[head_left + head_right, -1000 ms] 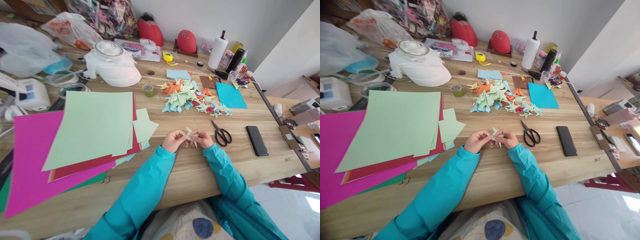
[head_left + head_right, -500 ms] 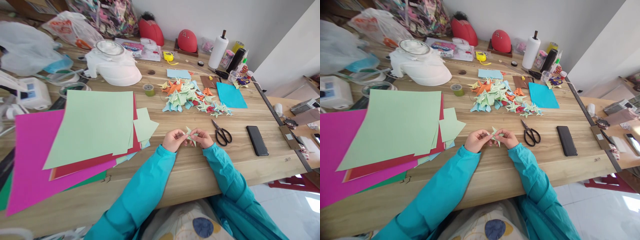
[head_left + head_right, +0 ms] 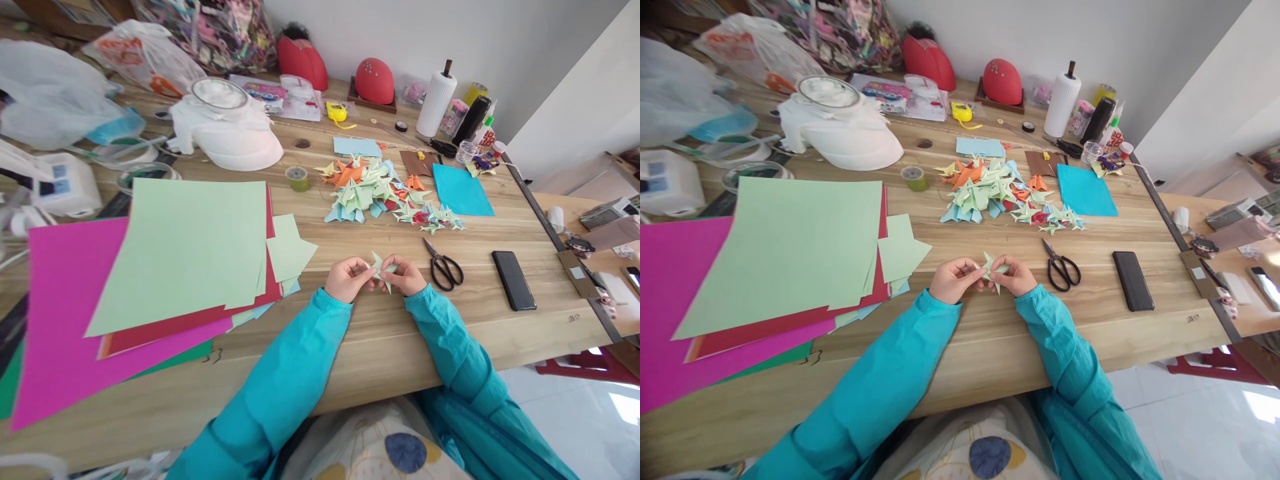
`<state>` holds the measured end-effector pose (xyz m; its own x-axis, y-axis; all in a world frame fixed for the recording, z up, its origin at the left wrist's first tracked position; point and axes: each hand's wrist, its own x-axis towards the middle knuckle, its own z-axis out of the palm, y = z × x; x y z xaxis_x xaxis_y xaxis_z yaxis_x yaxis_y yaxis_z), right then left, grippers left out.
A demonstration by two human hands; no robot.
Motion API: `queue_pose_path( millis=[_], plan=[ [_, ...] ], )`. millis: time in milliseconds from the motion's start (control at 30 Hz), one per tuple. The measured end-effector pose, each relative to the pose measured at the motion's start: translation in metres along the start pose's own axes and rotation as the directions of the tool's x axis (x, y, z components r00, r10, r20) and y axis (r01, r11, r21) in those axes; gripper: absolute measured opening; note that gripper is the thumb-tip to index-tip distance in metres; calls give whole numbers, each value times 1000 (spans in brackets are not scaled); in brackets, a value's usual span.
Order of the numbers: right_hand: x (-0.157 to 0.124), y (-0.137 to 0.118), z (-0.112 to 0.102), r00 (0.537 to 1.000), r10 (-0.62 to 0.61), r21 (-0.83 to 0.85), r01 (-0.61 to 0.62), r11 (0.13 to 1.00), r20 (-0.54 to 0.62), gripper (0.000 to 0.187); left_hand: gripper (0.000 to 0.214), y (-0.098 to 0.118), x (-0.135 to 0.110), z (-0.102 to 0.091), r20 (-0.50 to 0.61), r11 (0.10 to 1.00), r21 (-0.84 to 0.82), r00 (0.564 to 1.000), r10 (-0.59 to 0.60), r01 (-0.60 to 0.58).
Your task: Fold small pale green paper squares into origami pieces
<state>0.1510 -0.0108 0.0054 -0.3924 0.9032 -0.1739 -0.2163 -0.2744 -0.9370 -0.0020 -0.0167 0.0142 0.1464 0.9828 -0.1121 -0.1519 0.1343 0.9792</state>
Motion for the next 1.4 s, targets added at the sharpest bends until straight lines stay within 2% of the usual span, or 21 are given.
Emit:
queue_pose_path(
  millis=[400, 767, 933, 1167, 1400],
  plan=[
    [-1, 1, -2, 1000, 20, 2, -20, 1000, 7, 37, 35, -8, 5, 0, -17, 999, -24, 999, -34, 33],
    [-1, 1, -2, 1000, 16, 15, -16, 1000, 16, 32, 33, -6, 5, -1, -59, 1000, 19, 998, -8, 9],
    [-2, -1, 1, 1000, 8, -14, -8, 1000, -23, 31, 31, -4, 4, -1, -52, 999, 39, 998, -21, 23],
    [-1, 0, 1, 1000, 14, 10, -14, 1000, -8, 30, 33, 7, 1, 0, -10, 996, -58, 997, -75, 74],
    [1, 4, 0, 1000, 23, 31, -23, 999, -3, 32, 34, 5, 2, -1, -9, 981, -145, 991, -130, 127]
  ],
)
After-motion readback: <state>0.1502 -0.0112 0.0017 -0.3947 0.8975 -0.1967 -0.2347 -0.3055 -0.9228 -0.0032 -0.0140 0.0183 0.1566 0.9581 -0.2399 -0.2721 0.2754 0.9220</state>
